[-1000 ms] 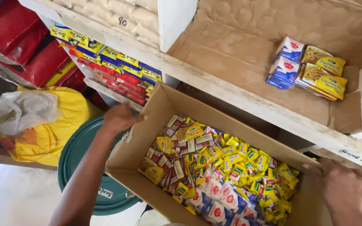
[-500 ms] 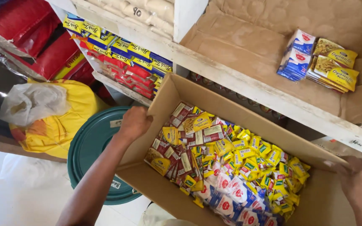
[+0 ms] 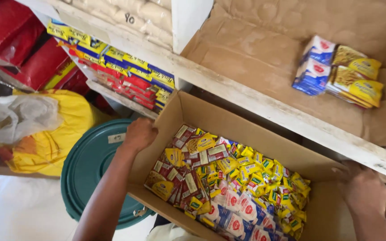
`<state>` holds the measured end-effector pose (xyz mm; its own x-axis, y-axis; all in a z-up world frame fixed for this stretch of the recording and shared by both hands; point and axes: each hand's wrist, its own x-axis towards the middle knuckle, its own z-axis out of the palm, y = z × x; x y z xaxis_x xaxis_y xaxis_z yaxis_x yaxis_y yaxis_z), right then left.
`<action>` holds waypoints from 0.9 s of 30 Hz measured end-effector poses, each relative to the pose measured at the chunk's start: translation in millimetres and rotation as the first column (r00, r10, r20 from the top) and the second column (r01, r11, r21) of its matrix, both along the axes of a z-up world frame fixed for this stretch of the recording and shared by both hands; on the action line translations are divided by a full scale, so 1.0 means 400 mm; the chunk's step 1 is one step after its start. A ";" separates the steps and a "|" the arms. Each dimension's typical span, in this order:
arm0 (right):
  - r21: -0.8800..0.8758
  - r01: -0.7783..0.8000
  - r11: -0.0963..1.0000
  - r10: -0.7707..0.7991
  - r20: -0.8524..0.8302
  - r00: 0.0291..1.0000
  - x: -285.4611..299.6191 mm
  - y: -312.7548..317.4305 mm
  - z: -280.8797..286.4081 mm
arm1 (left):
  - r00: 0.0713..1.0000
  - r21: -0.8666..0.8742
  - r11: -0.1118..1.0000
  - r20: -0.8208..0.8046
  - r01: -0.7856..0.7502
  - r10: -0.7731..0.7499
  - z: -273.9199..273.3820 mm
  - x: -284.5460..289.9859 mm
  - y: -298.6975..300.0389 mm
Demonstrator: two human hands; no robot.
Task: The person is stocking a grocery shelf with small condiment or seasoning packets from a cardboard box.
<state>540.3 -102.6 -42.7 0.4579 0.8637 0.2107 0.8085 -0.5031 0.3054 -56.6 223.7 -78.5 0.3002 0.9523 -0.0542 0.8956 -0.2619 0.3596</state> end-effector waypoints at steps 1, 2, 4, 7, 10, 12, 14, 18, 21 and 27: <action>0.034 -0.114 0.993 0.112 0.032 0.993 0.022 -0.022 -0.018 | 1.000 -0.019 1.000 -0.027 0.005 -0.005 -0.005 0.002 0.002; 0.019 -0.116 0.993 0.116 0.018 0.993 -0.004 -0.025 -0.006 | 0.999 -0.035 0.999 -0.039 0.001 -0.003 0.007 0.005 0.003; 0.088 -0.337 0.938 0.296 0.305 0.905 -0.056 -0.048 0.023 | 0.986 -0.046 0.999 -0.165 0.012 -0.019 0.035 0.020 0.001; 0.023 -0.210 0.977 0.205 0.143 0.968 -0.148 -0.083 0.070 | 0.968 0.006 1.000 -0.251 0.017 -0.015 0.120 0.035 -0.043; -0.507 0.092 0.857 -0.100 0.011 0.995 -0.410 0.003 0.324 | 0.979 0.228 0.972 -0.206 0.051 -0.003 0.208 0.077 -0.077; -0.524 0.007 0.852 -0.049 -0.065 0.997 -0.426 -0.027 0.309 | 0.981 0.256 0.955 -0.160 0.151 -0.112 0.211 0.139 -0.097; -0.547 -0.085 0.833 0.007 -0.144 0.990 -0.435 -0.063 0.285 | 0.970 0.274 0.931 -0.116 0.240 -0.216 0.200 0.212 -0.134; -0.508 -0.227 0.831 -0.015 -0.428 0.904 -0.437 -0.155 0.235 | 0.870 -0.087 0.873 -0.086 0.479 -0.486 -0.006 0.387 -0.167; -0.447 -0.358 0.820 0.112 -0.489 0.865 -0.321 -0.281 0.075 | 0.863 -0.160 0.855 -0.033 0.493 -0.504 -0.149 0.461 -0.148; -0.582 -0.438 0.686 0.062 -0.553 0.831 -0.298 -0.304 0.049 | 0.733 -0.129 0.726 0.214 0.676 -0.645 -0.260 0.529 -0.181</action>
